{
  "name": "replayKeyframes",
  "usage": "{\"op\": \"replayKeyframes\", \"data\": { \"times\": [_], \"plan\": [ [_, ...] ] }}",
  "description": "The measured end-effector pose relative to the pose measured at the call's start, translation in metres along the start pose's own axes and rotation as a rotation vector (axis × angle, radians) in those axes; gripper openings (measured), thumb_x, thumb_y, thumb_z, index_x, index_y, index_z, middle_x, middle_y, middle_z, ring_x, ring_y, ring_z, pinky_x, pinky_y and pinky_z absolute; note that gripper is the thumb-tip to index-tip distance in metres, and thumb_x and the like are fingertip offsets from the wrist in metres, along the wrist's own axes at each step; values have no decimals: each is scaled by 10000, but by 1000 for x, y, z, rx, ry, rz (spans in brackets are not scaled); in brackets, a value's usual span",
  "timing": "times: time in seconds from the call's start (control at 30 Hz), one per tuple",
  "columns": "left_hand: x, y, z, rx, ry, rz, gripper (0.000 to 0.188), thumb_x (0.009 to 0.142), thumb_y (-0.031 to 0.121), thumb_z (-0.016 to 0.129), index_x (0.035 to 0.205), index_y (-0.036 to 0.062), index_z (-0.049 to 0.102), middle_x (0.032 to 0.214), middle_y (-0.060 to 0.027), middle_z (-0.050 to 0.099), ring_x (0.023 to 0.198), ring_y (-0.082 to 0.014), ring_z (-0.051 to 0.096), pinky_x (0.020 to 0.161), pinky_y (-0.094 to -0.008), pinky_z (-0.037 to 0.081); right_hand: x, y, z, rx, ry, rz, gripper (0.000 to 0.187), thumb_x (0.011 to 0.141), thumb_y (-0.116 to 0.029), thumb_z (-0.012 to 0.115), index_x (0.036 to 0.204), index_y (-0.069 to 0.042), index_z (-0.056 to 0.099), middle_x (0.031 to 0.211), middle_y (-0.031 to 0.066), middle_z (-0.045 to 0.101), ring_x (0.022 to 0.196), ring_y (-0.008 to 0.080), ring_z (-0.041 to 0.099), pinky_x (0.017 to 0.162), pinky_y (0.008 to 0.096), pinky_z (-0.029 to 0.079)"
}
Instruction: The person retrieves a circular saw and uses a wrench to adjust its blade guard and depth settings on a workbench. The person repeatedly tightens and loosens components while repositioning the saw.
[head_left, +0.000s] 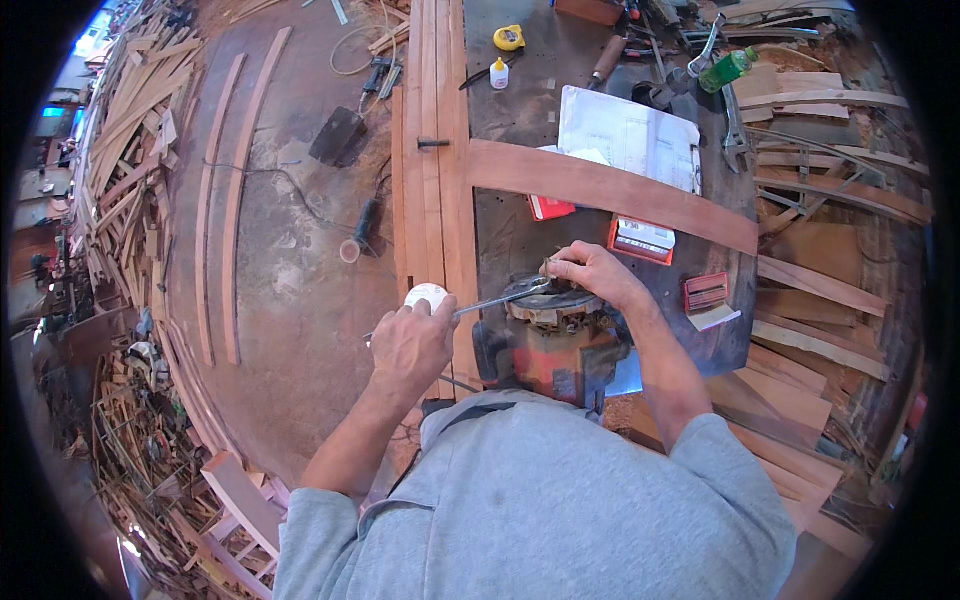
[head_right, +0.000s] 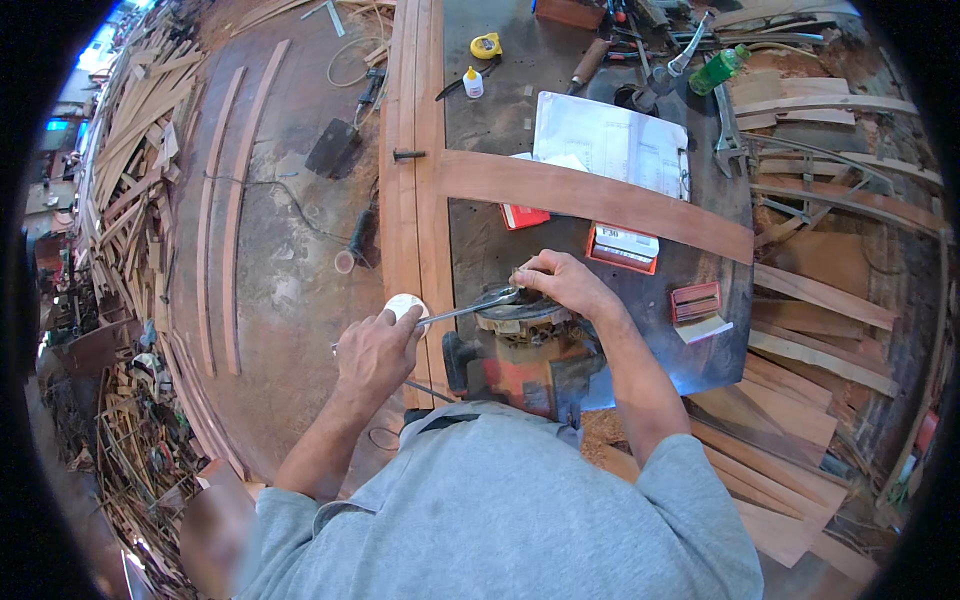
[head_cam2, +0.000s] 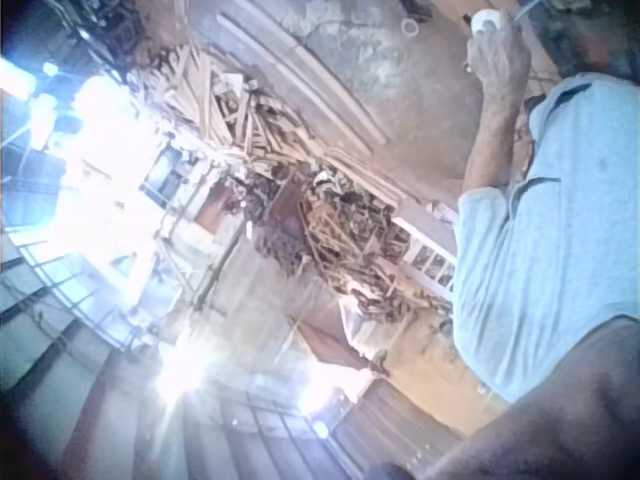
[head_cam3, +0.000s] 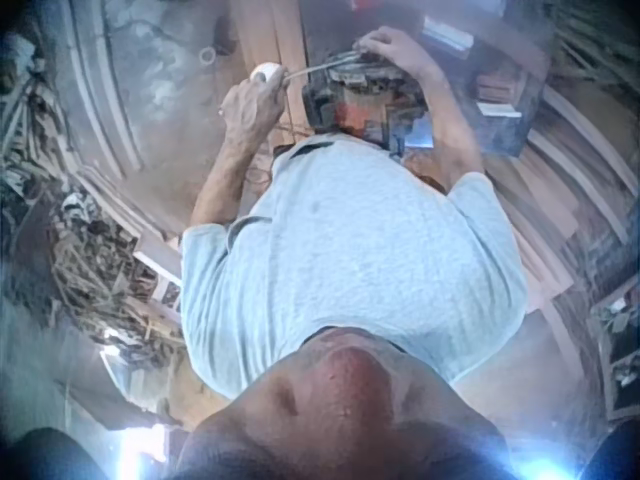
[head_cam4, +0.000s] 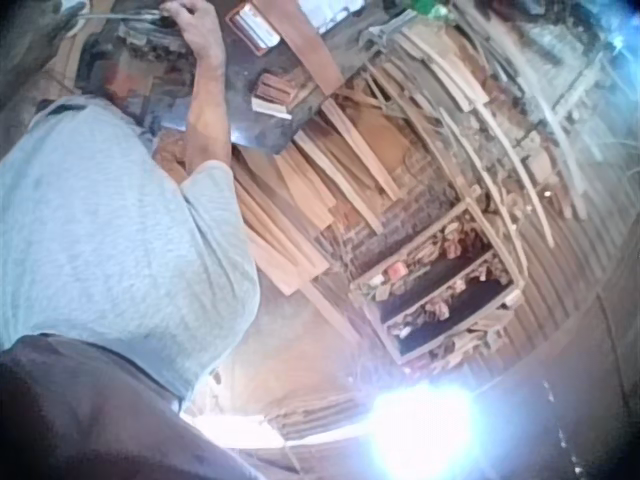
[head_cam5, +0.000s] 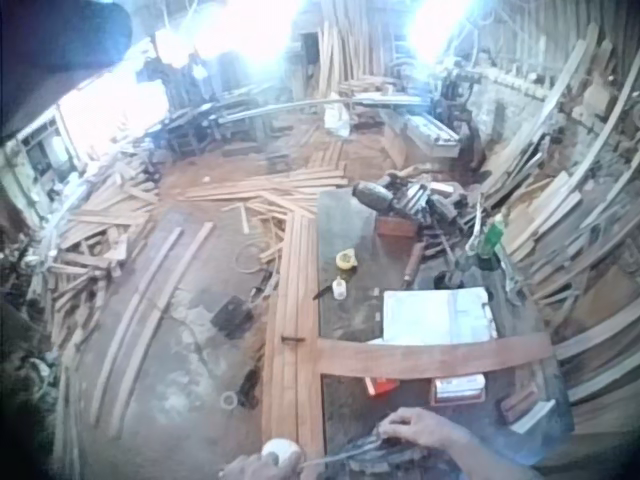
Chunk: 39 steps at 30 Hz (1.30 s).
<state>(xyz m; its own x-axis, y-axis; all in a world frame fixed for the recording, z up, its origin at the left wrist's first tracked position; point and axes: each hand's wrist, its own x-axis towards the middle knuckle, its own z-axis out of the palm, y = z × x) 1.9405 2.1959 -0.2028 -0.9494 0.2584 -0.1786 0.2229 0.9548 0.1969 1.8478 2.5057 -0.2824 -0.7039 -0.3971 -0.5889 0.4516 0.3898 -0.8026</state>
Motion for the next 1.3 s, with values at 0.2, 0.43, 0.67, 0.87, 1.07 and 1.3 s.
{"op": "replayKeyframes", "data": {
  "times": [0.2, 0.43, 0.67, 0.87, 1.07, 1.3],
  "plan": [
    [10, -16, -12, -20, -174, 76, 187, 968, 286, 644, 1038, 115, 666, 787, -114, 680, 702, -312, 703, 604, -449, 534, 7, 2, 6, -122, 9, -87, 311, 958, -301, 732, 1039, -2, 756, 976, 83, 742, 939, 152, 674, 855, 332, 523],
    [27, -4, -9, 67, 3, 153, 202, 968, 314, 637, 954, 113, 650, 787, -98, 666, 746, -302, 704, 636, -436, 533, -3, 1, -8, -74, 45, -37, 304, 951, -282, 732, 979, 21, 739, 963, 100, 758, 914, 164, 687, 845, 334, 528],
    [49, -6, -22, 84, -76, 265, 176, 930, 260, 656, 861, 102, 622, 741, -106, 655, 650, -306, 687, 562, -450, 519, -1, 7, -10, -101, 67, -23, 310, 956, -277, 711, 979, 32, 714, 955, 114, 759, 881, 179, 692, 824, 337, 529],
    [46, 48, -19, -81, -147, 99, 200, 927, 166, 611, 1125, 133, 613, 852, -123, 659, 740, -333, 707, 622, -484, 555, -7, 24, -25, -113, 299, -51, 470, 1024, -435, 567, 878, 9, 620, 832, 87, 660, 791, 172, 616, 763, 338, 485],
    [51, -33, -21, -168, 34, 160, 148, 947, 204, 653, 1076, 145, 699, 864, -108, 680, 778, -332, 689, 694, -473, 537, -18, 10, -31, 15, 184, 61, 417, 955, -422, 733, 929, -16, 643, 877, 58, 680, 820, 126, 640, 765, 286, 497],
    [27, -12, -8, -564, -122, -187, 164, 974, 181, 660, 1063, 49, 700, 784, -144, 669, 749, -207, 686, 681, -358, 508, -2, 7, -47, -200, 37, -15, 350, 824, -239, 841, 914, 21, 624, 901, 113, 752, 832, 193, 693, 734, 353, 538]
  ]
}}
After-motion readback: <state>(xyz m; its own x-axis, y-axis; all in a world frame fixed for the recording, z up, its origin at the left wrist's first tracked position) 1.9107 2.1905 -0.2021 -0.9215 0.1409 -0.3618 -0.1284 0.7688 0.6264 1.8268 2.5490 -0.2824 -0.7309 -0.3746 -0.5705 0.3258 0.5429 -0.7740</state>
